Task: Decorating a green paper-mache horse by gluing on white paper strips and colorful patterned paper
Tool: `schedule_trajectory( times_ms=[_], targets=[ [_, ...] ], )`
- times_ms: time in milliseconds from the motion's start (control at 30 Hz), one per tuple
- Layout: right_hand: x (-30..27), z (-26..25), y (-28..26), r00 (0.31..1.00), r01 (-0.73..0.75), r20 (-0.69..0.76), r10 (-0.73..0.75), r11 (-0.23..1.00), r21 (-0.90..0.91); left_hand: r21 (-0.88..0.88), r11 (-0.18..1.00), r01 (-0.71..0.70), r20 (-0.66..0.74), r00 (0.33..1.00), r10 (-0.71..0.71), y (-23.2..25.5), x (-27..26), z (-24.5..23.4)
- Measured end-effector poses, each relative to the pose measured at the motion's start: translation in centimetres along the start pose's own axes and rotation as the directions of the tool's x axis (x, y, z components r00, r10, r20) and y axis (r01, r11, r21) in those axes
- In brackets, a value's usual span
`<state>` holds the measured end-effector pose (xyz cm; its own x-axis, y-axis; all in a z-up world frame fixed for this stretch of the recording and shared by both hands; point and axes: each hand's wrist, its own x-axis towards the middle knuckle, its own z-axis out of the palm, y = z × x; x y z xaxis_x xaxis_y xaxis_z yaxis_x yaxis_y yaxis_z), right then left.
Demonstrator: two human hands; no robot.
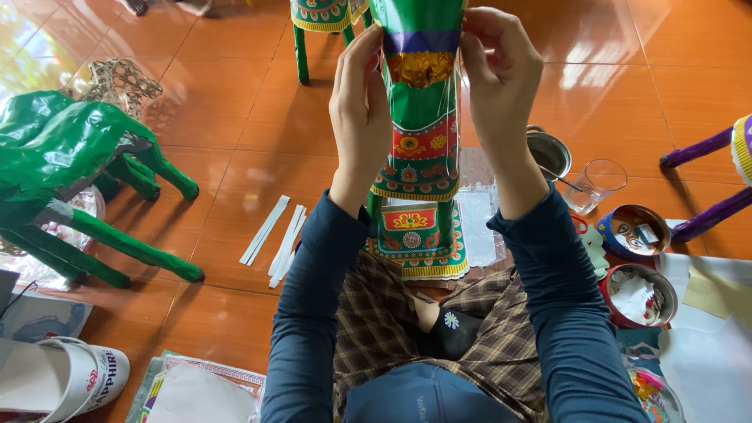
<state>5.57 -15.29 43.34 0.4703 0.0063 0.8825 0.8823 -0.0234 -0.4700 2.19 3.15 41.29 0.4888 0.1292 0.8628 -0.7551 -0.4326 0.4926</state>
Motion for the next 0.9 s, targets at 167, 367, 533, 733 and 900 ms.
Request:
schedule_trajectory(
  times_ms=[167, 367, 533, 733, 900],
  targets=[
    [-0.3, 0.0, -0.9, 1.0, 0.018, 0.026, -0.018, 1.0, -0.01, -0.158, 0.987, 0.044, 0.046, 0.998, -0.037, -0.9, 0.1, -0.5],
    [-0.7, 0.2, -1.7, 0.999, 0.054, 0.001, -0.055, 0.99, -0.13, -0.186, 0.979, 0.08, 0.055, 0.996, -0.071, -1.5, -0.1, -0.9],
    [-3.0, 0.0, 0.0, 0.999, -0.054, 0.001, 0.054, 0.995, 0.079, -0.257, 0.963, 0.085, 0.049, 0.996, -0.075, -3.5, -1.5, -0.4],
    [-9.2, 1.0, 3.3, 0.96, -0.278, 0.089, 0.265, 0.933, 0.227, -0.477, 0.774, 0.418, 0.29, 0.905, -0.31, -6.5, -6.7, 1.3],
    [-22.1, -1.0, 8.2, 0.885, -0.465, -0.049, 0.463, 0.883, -0.059, -0.361, 0.678, 0.64, 0.374, 0.766, -0.524, -12.6, -19.6, 2.7]
  ],
)
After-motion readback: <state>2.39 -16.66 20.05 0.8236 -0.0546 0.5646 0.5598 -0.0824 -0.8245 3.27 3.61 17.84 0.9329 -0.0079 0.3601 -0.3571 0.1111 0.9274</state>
